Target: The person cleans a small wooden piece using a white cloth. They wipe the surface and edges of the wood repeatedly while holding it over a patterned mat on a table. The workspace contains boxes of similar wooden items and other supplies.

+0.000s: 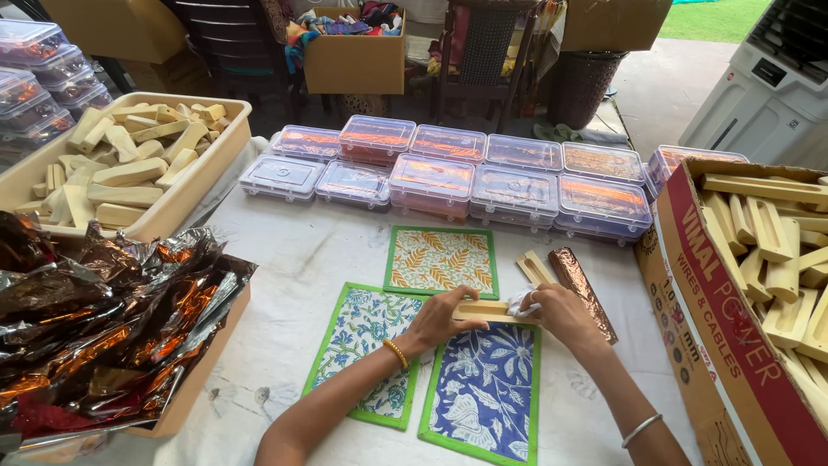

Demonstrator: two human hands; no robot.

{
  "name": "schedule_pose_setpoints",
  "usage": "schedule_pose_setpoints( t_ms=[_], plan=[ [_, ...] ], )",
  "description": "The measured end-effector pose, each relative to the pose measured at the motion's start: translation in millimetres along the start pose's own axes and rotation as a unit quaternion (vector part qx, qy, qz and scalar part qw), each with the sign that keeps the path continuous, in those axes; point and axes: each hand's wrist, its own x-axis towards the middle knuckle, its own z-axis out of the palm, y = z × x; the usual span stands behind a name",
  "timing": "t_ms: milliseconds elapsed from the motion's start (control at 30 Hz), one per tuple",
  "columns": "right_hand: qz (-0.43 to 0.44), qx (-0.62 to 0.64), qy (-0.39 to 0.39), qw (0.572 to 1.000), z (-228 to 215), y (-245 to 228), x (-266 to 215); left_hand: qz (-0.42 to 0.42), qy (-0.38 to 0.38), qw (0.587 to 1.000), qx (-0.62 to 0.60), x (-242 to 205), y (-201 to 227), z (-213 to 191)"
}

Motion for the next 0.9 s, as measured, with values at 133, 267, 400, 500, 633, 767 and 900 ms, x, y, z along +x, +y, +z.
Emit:
schedule_pose_setpoints(
  t_ms=[133,267,400,500,633,767,900],
  plan=[
    [-0.002,-0.042,-0.001,0.999,20.2,-12.5,-0.2,-0.015,-0.017,1.0,0.01,3.3,16.2,-9.9],
    [-0.174,0.058,0.108,0.977,34.8,-49.3,-3.4,0.02,-0.023,0.999,0.017,1.3,16.1,-9.1],
    [-0.19,0.148,0.123,0.963,25.4,-63.5,-8.6,0.015,-0.025,0.999,-0.015,0.7,18.4,-13.3],
    [-0.139,0.15,0.091,0.975,17.3,-41.8,-6.6,-0.023,-0.07,0.997,0.014,-1.7,4.8,1.6],
    [-0.024,0.092,-0.006,0.995,16.2,3.8,0.1,-0.036,-0.045,0.998,0.022,1.9,10.7,-5.3],
    [0.084,0.022,-0.079,0.993,-6.7,-5.9,-3.6,-0.015,-0.017,0.999,-0.023,2.0,13.3,-9.3],
    [-0.079,0.081,0.082,0.99,37.4,-41.7,-2.8,-0.01,-0.032,0.998,-0.045,3.1,16.8,-12.9]
  ],
)
